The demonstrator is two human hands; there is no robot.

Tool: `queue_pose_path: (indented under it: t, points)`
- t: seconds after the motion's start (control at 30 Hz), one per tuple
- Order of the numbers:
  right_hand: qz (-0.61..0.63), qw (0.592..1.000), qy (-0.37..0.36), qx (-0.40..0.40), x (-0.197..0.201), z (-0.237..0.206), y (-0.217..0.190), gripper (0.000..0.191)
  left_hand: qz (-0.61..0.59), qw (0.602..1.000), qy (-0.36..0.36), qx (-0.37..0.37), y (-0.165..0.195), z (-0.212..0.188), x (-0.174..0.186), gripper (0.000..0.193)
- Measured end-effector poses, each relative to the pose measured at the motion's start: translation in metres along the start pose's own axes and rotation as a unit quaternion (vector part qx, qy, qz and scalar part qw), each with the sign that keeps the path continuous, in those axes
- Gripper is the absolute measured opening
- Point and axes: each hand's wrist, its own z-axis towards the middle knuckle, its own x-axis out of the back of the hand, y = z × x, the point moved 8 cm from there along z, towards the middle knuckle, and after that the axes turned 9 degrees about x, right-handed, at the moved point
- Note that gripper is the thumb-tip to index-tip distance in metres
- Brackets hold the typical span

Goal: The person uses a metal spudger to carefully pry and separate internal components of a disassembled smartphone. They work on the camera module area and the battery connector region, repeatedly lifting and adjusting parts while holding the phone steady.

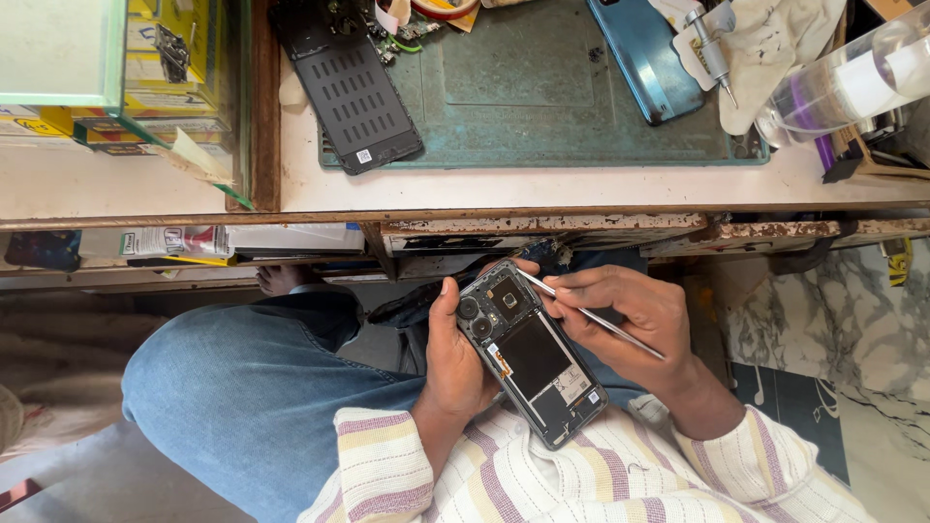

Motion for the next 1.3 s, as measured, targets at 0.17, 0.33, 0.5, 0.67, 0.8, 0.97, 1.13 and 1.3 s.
queue_pose_path:
  t: [0.17,0.33,0.5,0.67,0.8,0.97,1.13,1.3]
  points:
    - [0.014,1.0,-0.01,0.017,0.004,-0.002,0.003,0.018,0.012,0.999,-0.043,-0.002,0.0,0.0,-0.006,0.077]
    - [0.097,0.994,0.031,-0.051,0.006,-0.013,0.012,0.016,0.019,0.998,-0.054,-0.006,0.003,0.0,-0.012,0.077]
    - [0.066,0.996,0.05,-0.027,0.007,-0.012,0.009,0.017,0.02,0.998,-0.055,-0.002,0.004,0.0,-0.018,0.077]
    - [0.034,0.999,0.034,-0.003,0.0,-0.008,0.001,0.014,0.039,0.999,-0.018,-0.012,0.008,-0.001,-0.016,0.077]
    - [0.006,1.0,0.025,-0.002,-0.002,-0.005,-0.004,0.014,0.053,0.998,-0.02,-0.015,0.01,-0.002,-0.019,0.076]
    - [0.003,0.999,0.033,-0.012,-0.004,-0.003,-0.002,0.009,0.056,0.998,-0.013,0.001,0.007,-0.003,-0.018,0.076]
    - [0.045,0.998,0.029,-0.032,-0.005,-0.009,0.012,0.007,0.041,0.999,-0.019,0.008,0.005,-0.004,-0.018,0.076]
    - [0.284,0.948,0.08,-0.122,-0.01,-0.025,0.037,0.008,0.045,0.998,-0.037,-0.014,0.007,-0.001,-0.021,0.077]
